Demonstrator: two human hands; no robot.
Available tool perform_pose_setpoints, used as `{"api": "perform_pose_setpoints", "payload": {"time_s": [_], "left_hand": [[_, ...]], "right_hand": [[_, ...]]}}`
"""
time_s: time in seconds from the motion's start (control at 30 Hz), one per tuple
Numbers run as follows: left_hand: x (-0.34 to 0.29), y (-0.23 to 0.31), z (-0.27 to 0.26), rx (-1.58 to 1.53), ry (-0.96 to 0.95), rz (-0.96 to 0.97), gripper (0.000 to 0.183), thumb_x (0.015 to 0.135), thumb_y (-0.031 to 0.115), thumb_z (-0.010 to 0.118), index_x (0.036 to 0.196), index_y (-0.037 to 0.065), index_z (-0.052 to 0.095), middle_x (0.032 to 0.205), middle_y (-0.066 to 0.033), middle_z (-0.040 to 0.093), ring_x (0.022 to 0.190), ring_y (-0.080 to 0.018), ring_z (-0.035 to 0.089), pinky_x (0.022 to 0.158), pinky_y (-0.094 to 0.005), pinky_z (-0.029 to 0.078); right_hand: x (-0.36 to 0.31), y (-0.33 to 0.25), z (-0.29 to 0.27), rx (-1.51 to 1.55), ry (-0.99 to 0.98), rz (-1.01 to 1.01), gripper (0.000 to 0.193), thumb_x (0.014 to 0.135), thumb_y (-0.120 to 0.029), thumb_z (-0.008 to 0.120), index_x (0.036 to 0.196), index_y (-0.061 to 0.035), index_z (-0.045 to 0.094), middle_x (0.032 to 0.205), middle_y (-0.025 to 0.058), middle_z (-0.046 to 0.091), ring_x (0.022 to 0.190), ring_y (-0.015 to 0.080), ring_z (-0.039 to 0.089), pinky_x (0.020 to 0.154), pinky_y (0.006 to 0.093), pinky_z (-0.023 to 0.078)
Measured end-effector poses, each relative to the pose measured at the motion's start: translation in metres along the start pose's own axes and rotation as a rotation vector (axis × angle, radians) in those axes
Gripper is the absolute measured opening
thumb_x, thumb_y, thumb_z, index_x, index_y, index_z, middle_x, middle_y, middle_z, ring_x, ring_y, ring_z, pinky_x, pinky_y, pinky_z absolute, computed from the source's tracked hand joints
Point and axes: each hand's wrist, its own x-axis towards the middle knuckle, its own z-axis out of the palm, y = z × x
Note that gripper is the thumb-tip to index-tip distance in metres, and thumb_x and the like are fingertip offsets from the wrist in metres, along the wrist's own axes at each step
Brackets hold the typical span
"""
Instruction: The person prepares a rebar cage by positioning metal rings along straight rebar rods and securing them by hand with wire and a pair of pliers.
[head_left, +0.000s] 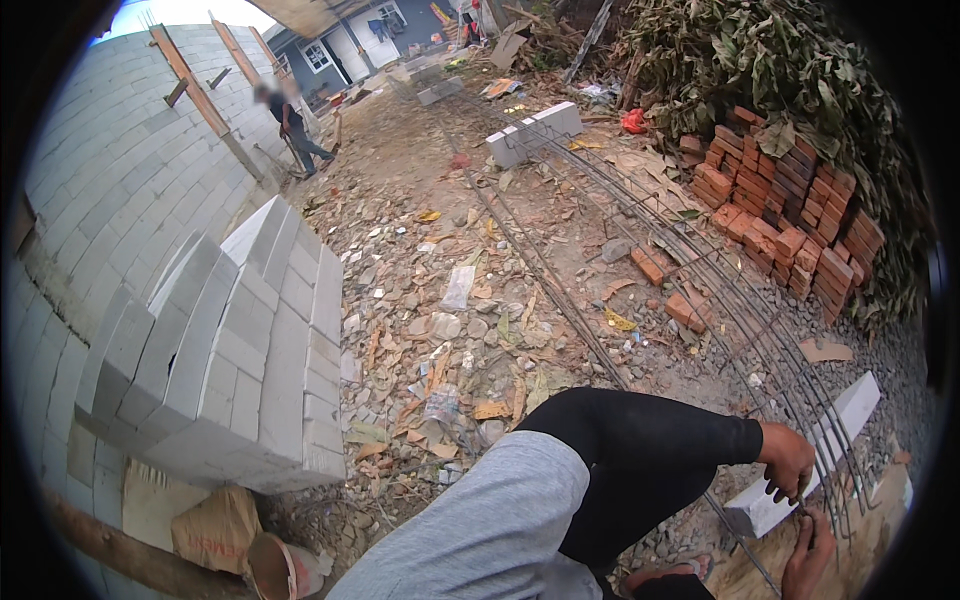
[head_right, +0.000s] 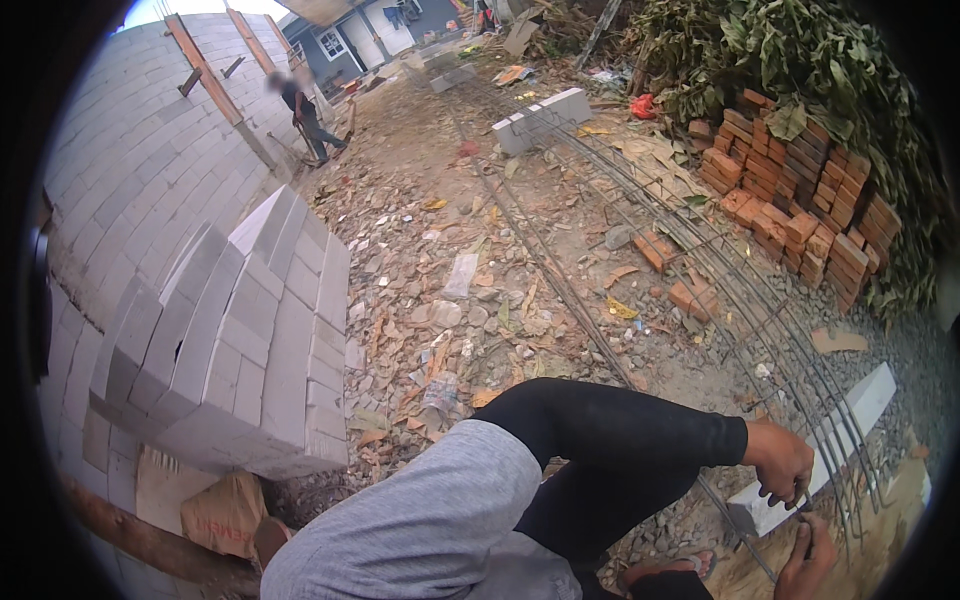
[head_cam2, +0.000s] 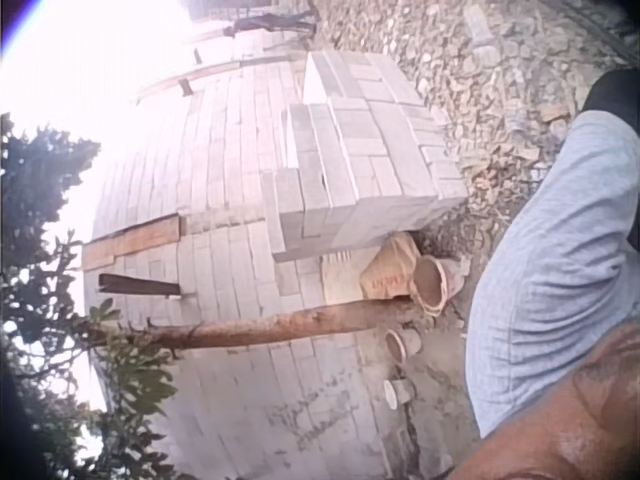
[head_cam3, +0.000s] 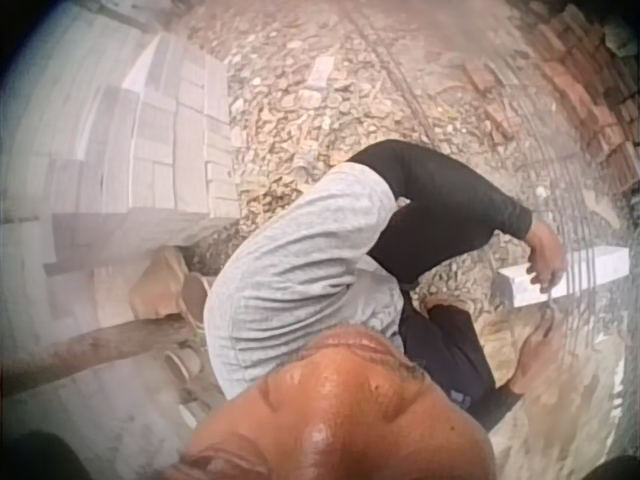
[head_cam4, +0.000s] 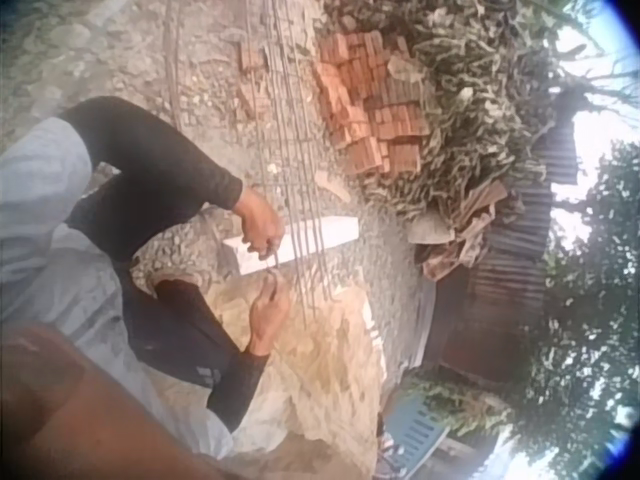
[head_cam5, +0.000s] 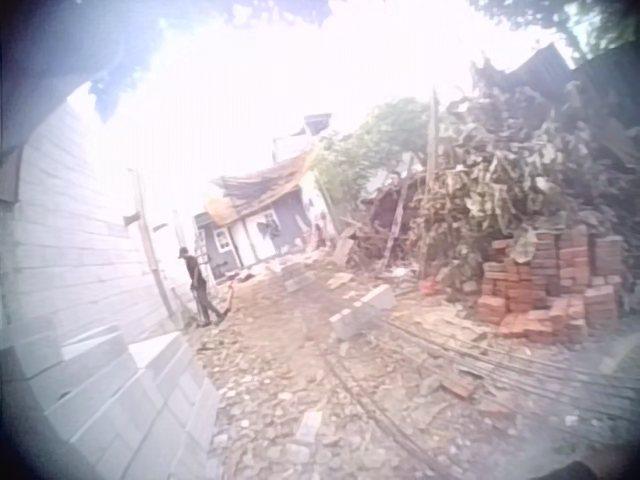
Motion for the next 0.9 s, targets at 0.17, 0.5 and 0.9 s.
{"api": "perform_pose_setpoints", "payload": {"time_s": [0.17,0.5,0.9], "left_hand": [[-0.002,0.002,-0.001,0.036,0.013,0.004,0.023,0.089,0.012,0.057,0.103,0.009,0.075,0.086,-0.0026,0.076,0.073,-0.0127,0.071,0.066,-0.0301,0.054],[-0.002,0.003,-0.001,0.038,0.047,0.013,0.021,0.089,0.010,0.058,0.100,0.008,0.076,0.082,-0.0022,0.075,0.069,-0.0122,0.069,0.064,-0.0300,0.053],[0.000,0.002,-0.001,-0.053,0.041,0.021,0.020,0.088,0.010,0.058,0.098,0.007,0.075,0.082,-0.0049,0.075,0.069,-0.0139,0.069,0.065,-0.0310,0.053]], "right_hand": [[0.002,0.006,0.001,0.012,-0.020,0.020,0.026,0.102,-0.023,0.053,0.115,-0.0054,0.067,0.108,0.0207,0.068,0.099,0.0381,0.065,0.081,0.0433,0.050],[0.000,0.055,0.032,0.295,0.123,0.005,0.012,0.099,-0.006,0.053,0.102,0.0019,0.062,0.080,0.0062,0.056,0.071,0.0138,0.051,0.061,0.0283,0.038],[0.002,-0.001,-0.009,0.020,-0.025,0.099,0.036,0.102,-0.032,0.052,0.120,-0.0056,0.068,0.112,0.0206,0.069,0.104,0.0381,0.065,0.087,0.0414,0.050]]}}
